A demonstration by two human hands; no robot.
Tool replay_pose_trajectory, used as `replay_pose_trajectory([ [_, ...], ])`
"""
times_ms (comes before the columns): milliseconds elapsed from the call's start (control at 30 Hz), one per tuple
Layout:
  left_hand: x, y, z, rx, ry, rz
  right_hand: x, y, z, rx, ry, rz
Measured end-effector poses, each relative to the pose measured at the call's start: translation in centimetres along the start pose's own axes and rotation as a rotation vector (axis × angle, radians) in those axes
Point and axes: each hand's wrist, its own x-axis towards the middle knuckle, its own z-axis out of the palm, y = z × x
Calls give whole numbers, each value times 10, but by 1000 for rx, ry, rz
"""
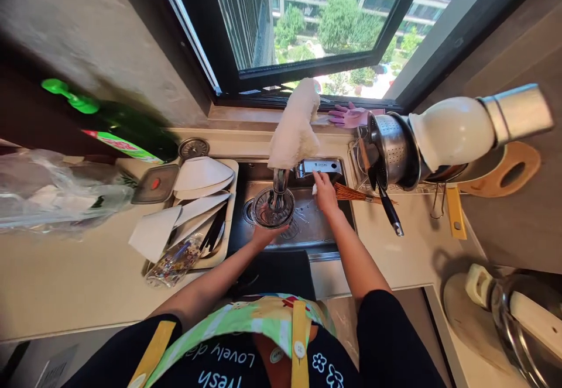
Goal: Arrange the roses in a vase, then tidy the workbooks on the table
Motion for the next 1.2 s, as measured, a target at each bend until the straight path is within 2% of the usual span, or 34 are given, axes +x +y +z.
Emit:
replay_pose_trajectory([
  [67, 2, -3, -5, 103, -9, -5, 17, 1, -7, -136, 1, 35],
  [133, 3, -4, -10, 174, -40, 7, 27, 0, -9, -218, -95, 20],
  [200, 3, -4, -13, 201, -64, 27, 31, -2, -7, -254, -152, 11],
  [300, 2, -3, -17, 200, -64, 45, 26, -5, -2, -254, -165, 15],
  [667, -2, 2, -20, 251, -32, 63, 13, -7, 5, -217, -136, 21],
  [1000, -8, -6, -16, 147, 25, 137, 14, -6, 13, -198, -60, 56],
  [1200, -10, -18, -17, 37, 11, 103, 16, -2, 19, -165, -20, 50],
])
